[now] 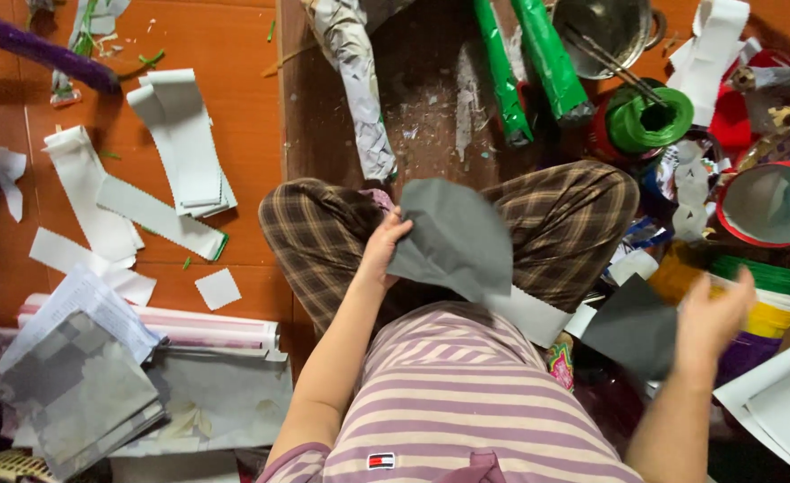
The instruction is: Wrapping green tape around the legs of a paper-mache giraffe figure while sitting on the floor
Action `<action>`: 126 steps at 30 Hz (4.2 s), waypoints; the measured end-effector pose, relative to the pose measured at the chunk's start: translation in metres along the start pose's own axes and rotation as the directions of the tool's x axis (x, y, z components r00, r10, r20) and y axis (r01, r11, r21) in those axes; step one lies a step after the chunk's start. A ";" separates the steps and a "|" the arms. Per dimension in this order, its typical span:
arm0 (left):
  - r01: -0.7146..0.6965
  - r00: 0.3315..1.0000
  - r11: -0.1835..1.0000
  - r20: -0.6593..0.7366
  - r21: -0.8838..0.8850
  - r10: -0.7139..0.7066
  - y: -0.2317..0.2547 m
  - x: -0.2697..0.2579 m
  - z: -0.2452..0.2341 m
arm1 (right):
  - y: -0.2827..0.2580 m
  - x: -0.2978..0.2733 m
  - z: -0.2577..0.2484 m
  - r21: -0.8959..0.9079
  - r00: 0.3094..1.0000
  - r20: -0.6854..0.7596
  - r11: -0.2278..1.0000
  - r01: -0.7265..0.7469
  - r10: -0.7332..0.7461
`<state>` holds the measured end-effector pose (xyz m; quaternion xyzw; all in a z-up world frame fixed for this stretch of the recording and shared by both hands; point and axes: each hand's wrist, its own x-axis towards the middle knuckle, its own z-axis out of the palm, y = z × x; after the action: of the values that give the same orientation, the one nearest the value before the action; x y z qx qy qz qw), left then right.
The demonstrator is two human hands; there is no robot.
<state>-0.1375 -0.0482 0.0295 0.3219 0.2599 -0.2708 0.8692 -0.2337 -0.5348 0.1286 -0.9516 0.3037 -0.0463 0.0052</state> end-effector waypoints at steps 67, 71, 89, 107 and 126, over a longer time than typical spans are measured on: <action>-0.331 0.880 0.939 -0.389 -0.090 0.273 0.081 0.095 -0.010 | -0.465 -0.037 0.034 0.708 0.731 0.088 0.559 0.432 -0.677; -0.276 0.912 0.961 -0.315 0.005 0.264 0.094 0.111 -0.023 | -0.469 -0.034 0.028 0.772 0.755 0.222 0.584 0.251 -0.617; -0.339 0.926 0.941 -0.173 0.013 0.336 0.100 0.085 0.027 | -0.465 -0.008 0.015 0.725 0.593 0.484 0.674 0.141 -0.644; -0.293 0.936 0.956 -0.200 0.020 0.291 0.082 0.124 0.008 | -0.331 0.005 0.046 0.887 0.613 0.296 0.449 0.109 -0.733; -0.320 0.916 0.947 -0.261 -0.011 0.306 0.082 0.117 0.013 | -0.455 -0.081 0.079 0.396 0.484 0.815 -0.303 -0.867 -0.317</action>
<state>0.0026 -0.0394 -0.0008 0.3683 0.3221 -0.0774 0.8687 -0.0294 -0.1188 0.0600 -0.3333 0.3958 0.1347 0.8451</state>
